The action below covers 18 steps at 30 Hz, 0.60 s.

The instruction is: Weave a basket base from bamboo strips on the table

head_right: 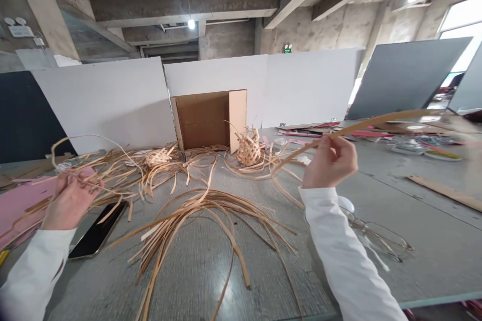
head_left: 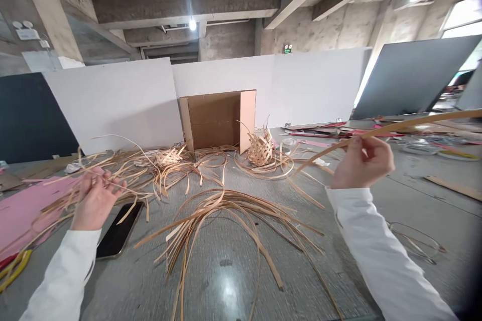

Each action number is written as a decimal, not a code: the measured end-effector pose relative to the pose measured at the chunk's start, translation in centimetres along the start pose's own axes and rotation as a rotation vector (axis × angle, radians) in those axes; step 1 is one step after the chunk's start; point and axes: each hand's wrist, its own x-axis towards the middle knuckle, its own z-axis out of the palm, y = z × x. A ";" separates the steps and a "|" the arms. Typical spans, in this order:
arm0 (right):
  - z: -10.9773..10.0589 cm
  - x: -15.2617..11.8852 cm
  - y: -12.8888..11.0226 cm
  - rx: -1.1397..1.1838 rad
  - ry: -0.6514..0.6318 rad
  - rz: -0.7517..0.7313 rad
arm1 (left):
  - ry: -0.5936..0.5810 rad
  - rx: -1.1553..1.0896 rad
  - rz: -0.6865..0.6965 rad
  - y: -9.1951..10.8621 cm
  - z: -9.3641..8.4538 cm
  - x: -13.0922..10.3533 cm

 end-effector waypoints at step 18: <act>8.6 -10.5 -9.5 0.080 -1.199 0.388 | -0.553 0.120 -0.304 -0.4 17.7 -0.7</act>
